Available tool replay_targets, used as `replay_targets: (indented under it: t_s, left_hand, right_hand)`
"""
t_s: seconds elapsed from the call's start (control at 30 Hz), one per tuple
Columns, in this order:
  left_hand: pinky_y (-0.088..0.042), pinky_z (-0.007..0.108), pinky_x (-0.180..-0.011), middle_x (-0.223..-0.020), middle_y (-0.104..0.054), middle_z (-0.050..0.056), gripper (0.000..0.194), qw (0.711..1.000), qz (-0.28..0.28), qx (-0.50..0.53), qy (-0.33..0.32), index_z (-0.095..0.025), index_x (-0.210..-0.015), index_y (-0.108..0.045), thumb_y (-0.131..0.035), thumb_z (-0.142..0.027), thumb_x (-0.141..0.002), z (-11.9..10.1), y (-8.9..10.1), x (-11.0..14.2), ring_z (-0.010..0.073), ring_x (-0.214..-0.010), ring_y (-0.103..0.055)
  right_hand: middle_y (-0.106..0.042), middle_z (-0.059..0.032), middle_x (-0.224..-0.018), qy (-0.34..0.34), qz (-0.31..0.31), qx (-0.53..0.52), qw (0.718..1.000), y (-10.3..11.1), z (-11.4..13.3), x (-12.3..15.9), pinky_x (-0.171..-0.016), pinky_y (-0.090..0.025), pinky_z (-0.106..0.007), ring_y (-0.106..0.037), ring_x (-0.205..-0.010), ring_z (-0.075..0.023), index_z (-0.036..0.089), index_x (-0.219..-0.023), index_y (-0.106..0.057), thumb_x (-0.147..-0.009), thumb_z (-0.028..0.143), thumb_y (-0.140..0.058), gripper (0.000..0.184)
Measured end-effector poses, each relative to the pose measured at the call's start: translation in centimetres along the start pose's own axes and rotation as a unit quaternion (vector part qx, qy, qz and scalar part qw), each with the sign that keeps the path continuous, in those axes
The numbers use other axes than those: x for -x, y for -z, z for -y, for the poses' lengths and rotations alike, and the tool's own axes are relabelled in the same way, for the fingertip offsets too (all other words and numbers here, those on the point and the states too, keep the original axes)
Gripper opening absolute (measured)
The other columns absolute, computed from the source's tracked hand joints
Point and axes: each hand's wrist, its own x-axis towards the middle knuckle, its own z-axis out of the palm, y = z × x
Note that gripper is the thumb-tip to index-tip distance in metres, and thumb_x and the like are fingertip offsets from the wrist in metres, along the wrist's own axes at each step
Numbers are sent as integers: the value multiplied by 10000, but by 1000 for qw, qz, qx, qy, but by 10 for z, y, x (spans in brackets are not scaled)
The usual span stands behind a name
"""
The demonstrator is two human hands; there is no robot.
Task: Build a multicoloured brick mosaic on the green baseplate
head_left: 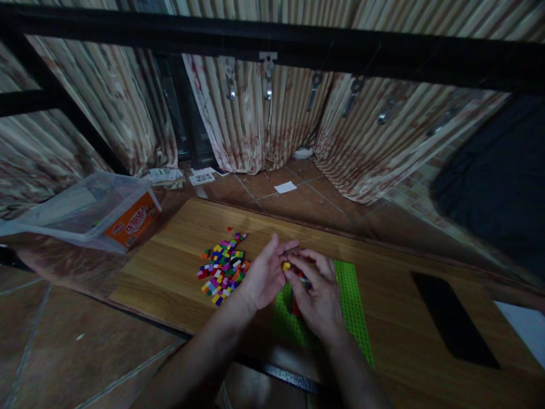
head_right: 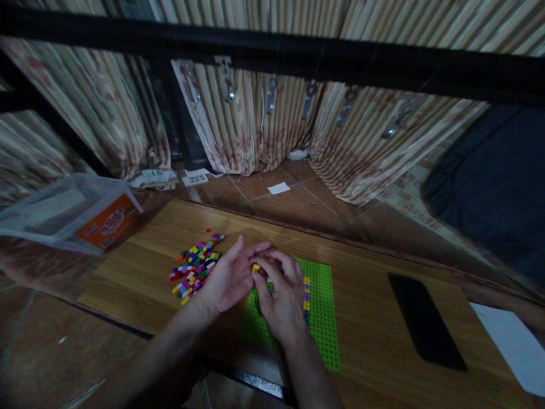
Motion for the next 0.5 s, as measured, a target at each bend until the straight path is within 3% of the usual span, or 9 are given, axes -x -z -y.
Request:
replay_targets:
  t_s: [0.13, 0.23, 0.4, 0.5]
  left_hand:
    - [-495, 309, -876, -1178, -611, 143, 650, 1000, 12, -23, -11, -135, -1140, -588, -337, -667, -863, 1, -1, 2, 219, -1061, -598]
    - [-481, 311, -898, -1203, -611, 143, 588, 999, 0, -24, -35, -137, -1118, -612, -419, -628, -858, 2, 1, 2, 218, -1085, -590]
    - [-481, 285, -823, -1040, -680, 95, 345, 975, -135, -146, -95, -131, -965, -658, -644, -424, -783, 5, 13, -3, 167, -894, -636]
    - [-480, 256, -753, -880, -694, 48, 212, 943, -154, -276, -107, -135, -906, -670, -622, -305, -788, 10, 20, -9, 143, -788, -624]
  right_hand:
    - [-582, -61, -1170, 1, 3, 24, 1000, -5, -1, -1, -914, -433, -437, -517, -1080, -242, 284, -1071, -676, -885, 313, -549, 227]
    - [-625, -61, -1105, -30, -8, -21, 999, -2, -6, -2, -911, -444, -417, -556, -1044, -231, 258, -1002, -683, -874, 330, -569, 186]
    - [-706, -57, -955, -195, -86, -101, 972, 11, -27, -3, -793, -512, -349, -654, -875, -203, 218, -1003, -669, -848, 384, -585, 242]
    - [-713, -66, -948, -223, -62, -85, 969, 18, -38, -2, -783, -515, -357, -661, -845, -210, 205, -1003, -688, -822, 384, -597, 270]
